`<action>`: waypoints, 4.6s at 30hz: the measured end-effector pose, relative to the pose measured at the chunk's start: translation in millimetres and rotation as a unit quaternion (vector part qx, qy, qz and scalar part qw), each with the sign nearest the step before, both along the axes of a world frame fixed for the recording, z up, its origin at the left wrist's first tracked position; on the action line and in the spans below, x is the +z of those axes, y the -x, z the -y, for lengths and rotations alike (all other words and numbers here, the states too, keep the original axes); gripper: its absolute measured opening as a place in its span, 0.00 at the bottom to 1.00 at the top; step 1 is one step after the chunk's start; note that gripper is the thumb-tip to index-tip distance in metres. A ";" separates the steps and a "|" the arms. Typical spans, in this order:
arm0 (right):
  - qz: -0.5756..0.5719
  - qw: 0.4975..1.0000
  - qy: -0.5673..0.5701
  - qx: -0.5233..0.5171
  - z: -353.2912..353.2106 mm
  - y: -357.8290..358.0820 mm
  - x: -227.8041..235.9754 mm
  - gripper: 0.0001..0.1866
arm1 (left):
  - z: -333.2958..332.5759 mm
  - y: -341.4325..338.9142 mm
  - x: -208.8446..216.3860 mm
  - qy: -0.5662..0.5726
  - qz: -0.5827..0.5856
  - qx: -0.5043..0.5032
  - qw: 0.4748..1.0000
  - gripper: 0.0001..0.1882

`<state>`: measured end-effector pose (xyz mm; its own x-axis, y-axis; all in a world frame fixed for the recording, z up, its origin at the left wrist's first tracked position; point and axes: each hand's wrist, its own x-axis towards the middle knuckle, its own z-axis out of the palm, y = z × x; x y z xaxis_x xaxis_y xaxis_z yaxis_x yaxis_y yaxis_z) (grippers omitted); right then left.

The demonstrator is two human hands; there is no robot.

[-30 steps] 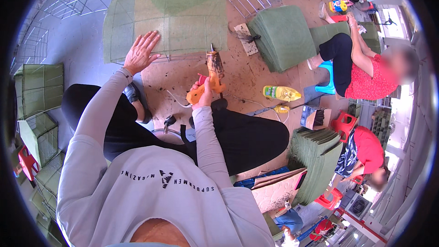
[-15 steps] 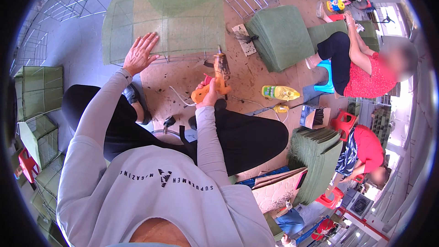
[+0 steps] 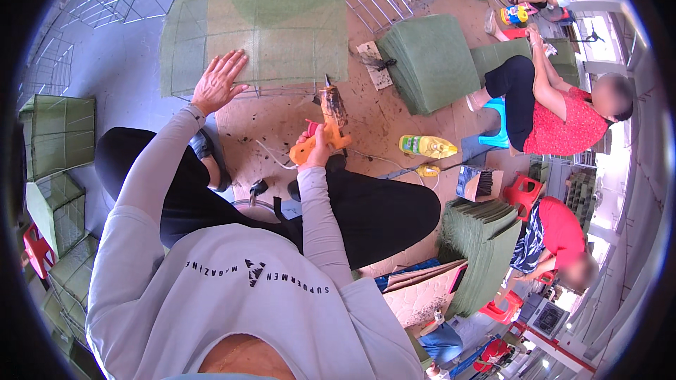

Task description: Using a glue gun to attach green fabric to a wire lamp shade frame.

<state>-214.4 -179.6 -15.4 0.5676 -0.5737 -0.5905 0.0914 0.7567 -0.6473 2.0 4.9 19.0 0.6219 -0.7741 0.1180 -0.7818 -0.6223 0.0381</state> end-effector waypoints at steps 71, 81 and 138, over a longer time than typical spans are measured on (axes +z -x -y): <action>0.026 0.997 -0.062 -0.041 6.5 -9.1 -7.7 0.17 | -0.9 -0.2 2.4 0.010 -0.026 -0.001 1.000 0.32; 0.053 0.992 -0.075 -0.088 14.7 3.4 -25.4 0.18 | -3.0 -1.0 -2.7 0.004 -0.028 0.006 1.000 0.33; 0.157 0.981 -0.031 -0.106 20.1 21.7 55.5 0.18 | 257.8 10.9 68.6 -0.084 -0.114 -0.382 0.913 0.05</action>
<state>-236.1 -199.6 40.1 0.5986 -0.6674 -0.4430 0.4396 0.7360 -0.5148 -9.0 -252.8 87.7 -0.1137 -0.9877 -0.1073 -0.9739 0.0894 0.2088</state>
